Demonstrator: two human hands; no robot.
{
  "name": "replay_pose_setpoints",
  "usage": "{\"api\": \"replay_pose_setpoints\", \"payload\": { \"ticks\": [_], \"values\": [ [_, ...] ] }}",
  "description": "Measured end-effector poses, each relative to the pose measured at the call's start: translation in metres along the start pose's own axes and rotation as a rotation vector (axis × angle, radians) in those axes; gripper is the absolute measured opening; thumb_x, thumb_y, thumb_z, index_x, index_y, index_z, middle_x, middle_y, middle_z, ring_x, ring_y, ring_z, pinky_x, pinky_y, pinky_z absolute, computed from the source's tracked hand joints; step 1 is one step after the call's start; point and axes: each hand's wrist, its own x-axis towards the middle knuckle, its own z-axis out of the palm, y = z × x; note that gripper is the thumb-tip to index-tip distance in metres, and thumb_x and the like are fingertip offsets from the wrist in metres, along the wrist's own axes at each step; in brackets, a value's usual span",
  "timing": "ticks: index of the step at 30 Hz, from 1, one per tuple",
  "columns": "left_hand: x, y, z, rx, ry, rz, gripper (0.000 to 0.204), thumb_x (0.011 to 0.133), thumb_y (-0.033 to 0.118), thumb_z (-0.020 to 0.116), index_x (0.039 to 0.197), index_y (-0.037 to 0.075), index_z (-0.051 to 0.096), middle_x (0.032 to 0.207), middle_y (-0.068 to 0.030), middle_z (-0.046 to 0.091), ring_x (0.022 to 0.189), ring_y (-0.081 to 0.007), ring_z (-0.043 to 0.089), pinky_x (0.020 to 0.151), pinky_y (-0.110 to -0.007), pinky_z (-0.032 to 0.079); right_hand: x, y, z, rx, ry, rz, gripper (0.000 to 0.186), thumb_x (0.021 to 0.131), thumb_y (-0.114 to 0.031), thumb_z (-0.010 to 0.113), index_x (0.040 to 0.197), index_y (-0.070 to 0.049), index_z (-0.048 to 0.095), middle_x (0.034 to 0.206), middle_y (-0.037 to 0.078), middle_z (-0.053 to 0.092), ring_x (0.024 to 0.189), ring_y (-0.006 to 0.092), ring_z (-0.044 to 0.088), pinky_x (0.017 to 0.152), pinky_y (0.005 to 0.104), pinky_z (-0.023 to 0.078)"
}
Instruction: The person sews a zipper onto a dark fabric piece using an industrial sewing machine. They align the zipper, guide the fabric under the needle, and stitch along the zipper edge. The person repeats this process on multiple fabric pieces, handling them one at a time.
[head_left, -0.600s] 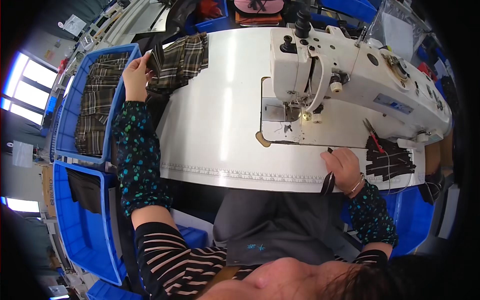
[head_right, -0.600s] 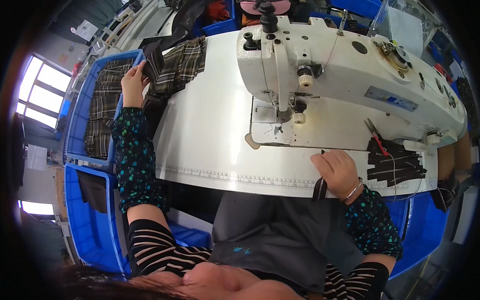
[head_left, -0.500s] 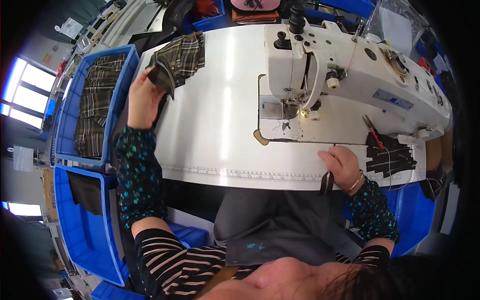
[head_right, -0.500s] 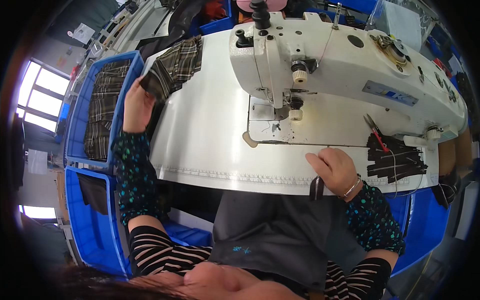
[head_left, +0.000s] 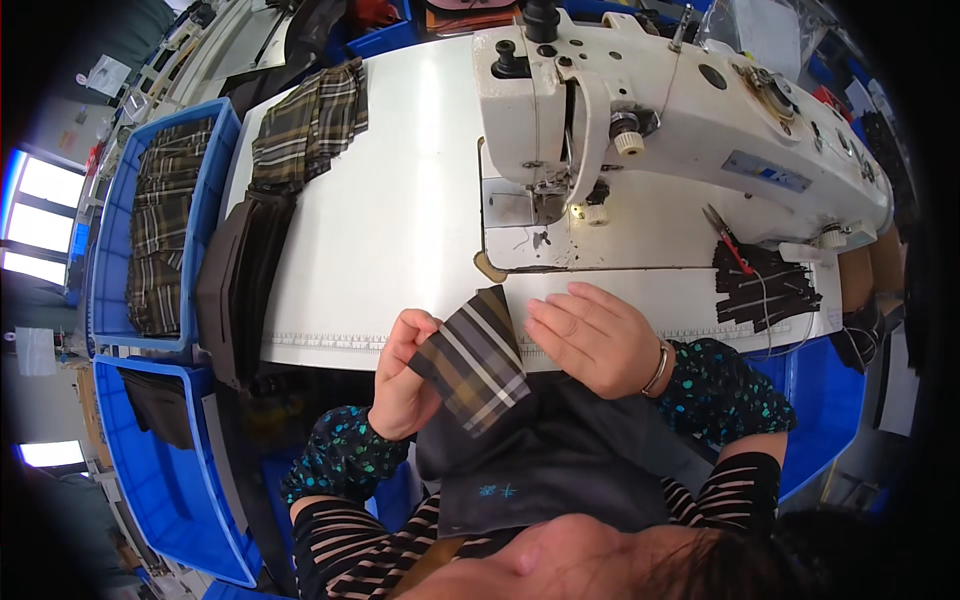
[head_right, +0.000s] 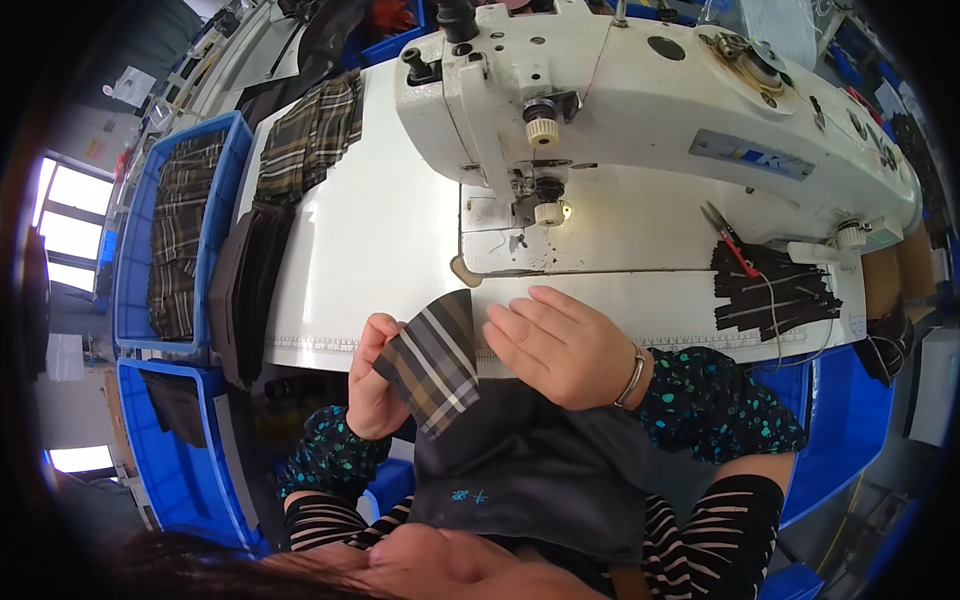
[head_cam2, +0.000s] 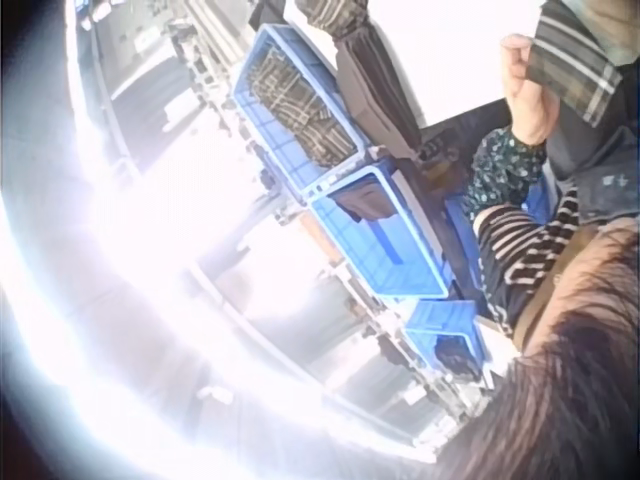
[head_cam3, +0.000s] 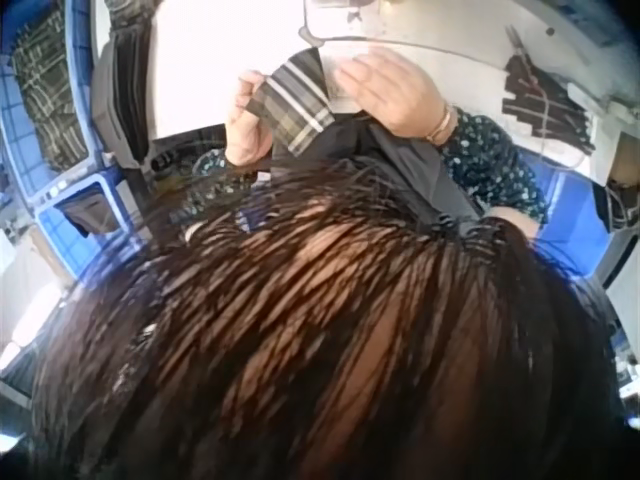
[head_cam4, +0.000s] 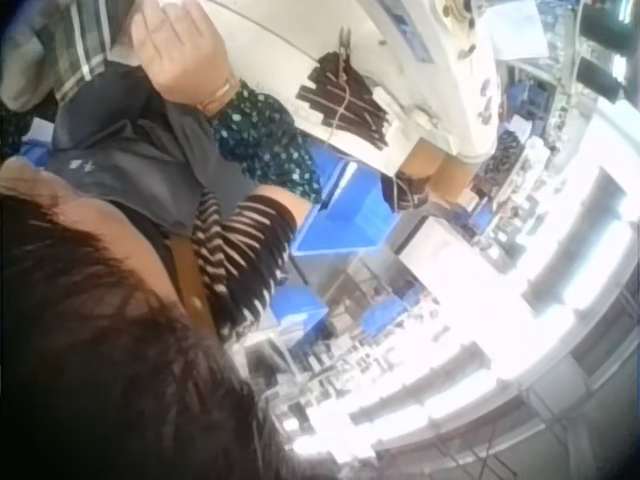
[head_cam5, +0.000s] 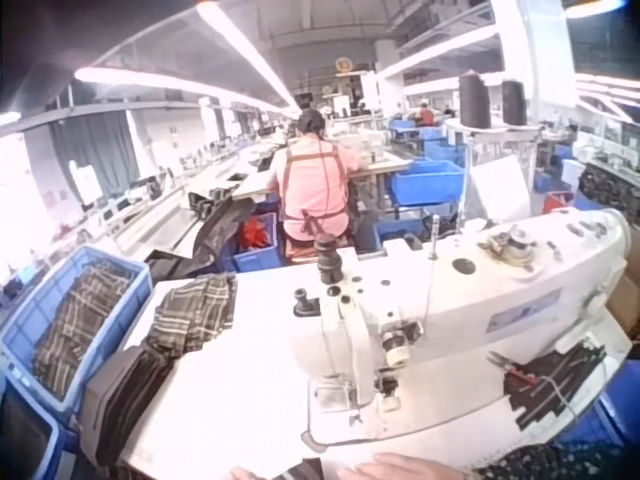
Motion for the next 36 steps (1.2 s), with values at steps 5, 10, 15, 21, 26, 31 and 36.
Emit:
{"api": "replay_pose_setpoints", "payload": {
  "ticks": [5,10,15,21,26,31,36],
  "values": [
    [0.005,-0.003,0.013,-0.128,0.048,-0.031,0.023,0.108,0.007,0.059,0.128,0.010,0.048,0.121,-0.0073,0.065,0.117,-0.0201,0.066,0.101,-0.036,0.056,-0.010,-0.025,0.003,0.213,0.021,0.226,0.046,0.082,-0.011,0.069,0.126,0.000,0.073,0.105,0.011,0.069,0.072,0.0193,0.065,0.062,0.0346,0.055],
    [0.016,-0.024,0.059,-0.032,-0.114,0.250,0.025,0.108,0.003,0.056,0.131,0.008,0.048,0.102,-0.0029,0.055,0.087,-0.0143,0.053,0.082,-0.031,0.048,0.004,-0.010,-0.029,0.063,0.109,0.143,0.043,0.081,-0.015,0.076,0.122,-0.004,0.078,0.100,0.005,0.068,0.060,0.0132,0.058,0.049,0.0264,0.043],
    [0.029,0.000,0.034,0.741,-0.355,0.256,0.040,0.103,0.004,0.062,0.141,0.004,0.051,0.113,-0.0113,0.064,0.113,-0.0267,0.060,0.110,-0.046,0.047,-0.017,0.017,-0.050,-0.245,-0.016,-0.067,0.034,0.084,-0.010,0.073,0.117,-0.009,0.080,0.124,0.005,0.075,0.058,0.0096,0.049,0.049,0.0240,0.040],
    [0.100,-0.001,0.011,1.943,-0.659,0.436,0.051,0.102,0.020,0.064,0.149,0.006,0.054,0.152,-0.0142,0.058,0.149,-0.0359,0.047,0.121,-0.055,0.039,-0.051,0.034,-0.017,0.041,-0.397,0.077,0.047,0.087,-0.010,0.064,0.132,-0.015,0.073,0.148,0.000,0.067,0.058,0.0148,0.058,0.054,0.0291,0.049],
    [0.173,0.026,-0.021,2.294,-0.087,0.592,0.039,0.099,0.024,0.070,0.132,0.005,0.064,0.131,-0.0122,0.066,0.133,-0.0347,0.058,0.107,-0.050,0.049,-0.028,0.050,-0.018,0.191,-0.564,0.165,0.054,0.080,-0.010,0.068,0.134,-0.016,0.071,0.157,-0.001,0.060,0.066,0.0178,0.067,0.057,0.0324,0.053],
    [0.152,0.025,0.001,1.836,-0.099,0.418,0.029,0.090,0.010,0.080,0.117,0.004,0.072,0.113,-0.0106,0.071,0.104,-0.0287,0.071,0.088,-0.038,0.058,-0.010,0.058,-0.018,0.169,-0.307,0.195,0.036,0.088,-0.019,0.076,0.123,-0.014,0.076,0.135,0.003,0.073,0.061,0.0175,0.069,0.050,0.0337,0.050],
    [0.147,0.030,0.004,1.117,-0.148,-0.254,0.030,0.103,0.014,0.070,0.130,0.000,0.066,0.116,-0.0113,0.075,0.088,-0.0168,0.075,0.072,-0.030,0.060,-0.017,0.074,0.018,-0.110,-0.282,0.112,0.045,0.093,-0.037,0.076,0.120,-0.001,0.074,0.126,0.010,0.075,0.058,0.0183,0.067,0.050,0.0329,0.051]
  ]
}}
